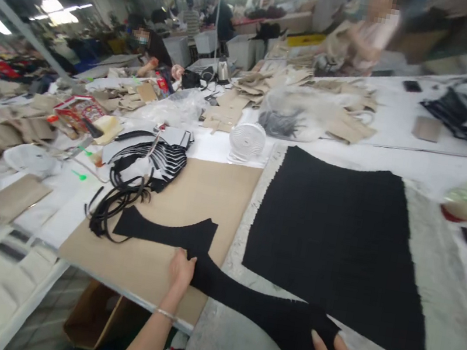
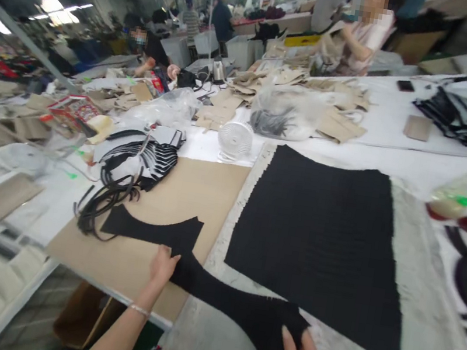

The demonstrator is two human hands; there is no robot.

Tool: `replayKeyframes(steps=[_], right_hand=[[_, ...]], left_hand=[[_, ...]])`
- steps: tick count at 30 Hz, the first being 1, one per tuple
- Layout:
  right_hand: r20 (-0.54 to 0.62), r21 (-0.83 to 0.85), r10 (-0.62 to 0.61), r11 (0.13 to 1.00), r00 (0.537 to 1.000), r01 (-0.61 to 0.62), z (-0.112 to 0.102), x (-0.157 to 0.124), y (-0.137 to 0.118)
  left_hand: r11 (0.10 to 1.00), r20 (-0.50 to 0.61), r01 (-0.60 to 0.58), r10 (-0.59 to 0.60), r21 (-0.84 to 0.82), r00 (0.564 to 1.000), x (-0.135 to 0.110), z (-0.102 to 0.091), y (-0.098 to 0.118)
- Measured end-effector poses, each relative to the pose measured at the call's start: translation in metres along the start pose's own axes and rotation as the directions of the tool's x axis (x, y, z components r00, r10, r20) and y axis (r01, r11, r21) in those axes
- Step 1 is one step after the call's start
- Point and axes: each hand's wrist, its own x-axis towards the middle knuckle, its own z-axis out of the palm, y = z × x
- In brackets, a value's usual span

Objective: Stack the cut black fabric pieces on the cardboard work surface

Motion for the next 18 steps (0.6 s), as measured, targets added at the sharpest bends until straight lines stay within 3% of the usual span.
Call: replayKeyframes(steps=[6,11,15,18], right_hand=[[-0.038,0.138,0.077,0.988,0.996,-0.071,-0.026,0.007,-0.002],[-0.123,0.180,0.123,0.979,0.985,-0.100,-0.081,0.029,0.027],[-0.085,0.186,0.092,0.980,0.992,-0.074,-0.131,0.055,0.062],[-0.116,0.054,0.083,0.996,0.990,-0.077,-0.152,0.076,0.094]], left_hand=[[0.970,0.292,0.064,0.008,-0.234,0.956,-0.008,-0.017,0.015],[0.832,0.462,0.171,0.113,-0.528,0.880,-0.043,-0.017,0.052],[0.796,0.523,0.158,0.220,-0.584,0.824,-0.071,0.011,0.099],[0.828,0.494,0.024,0.310,-0.560,0.812,-0.081,0.049,0.122]])
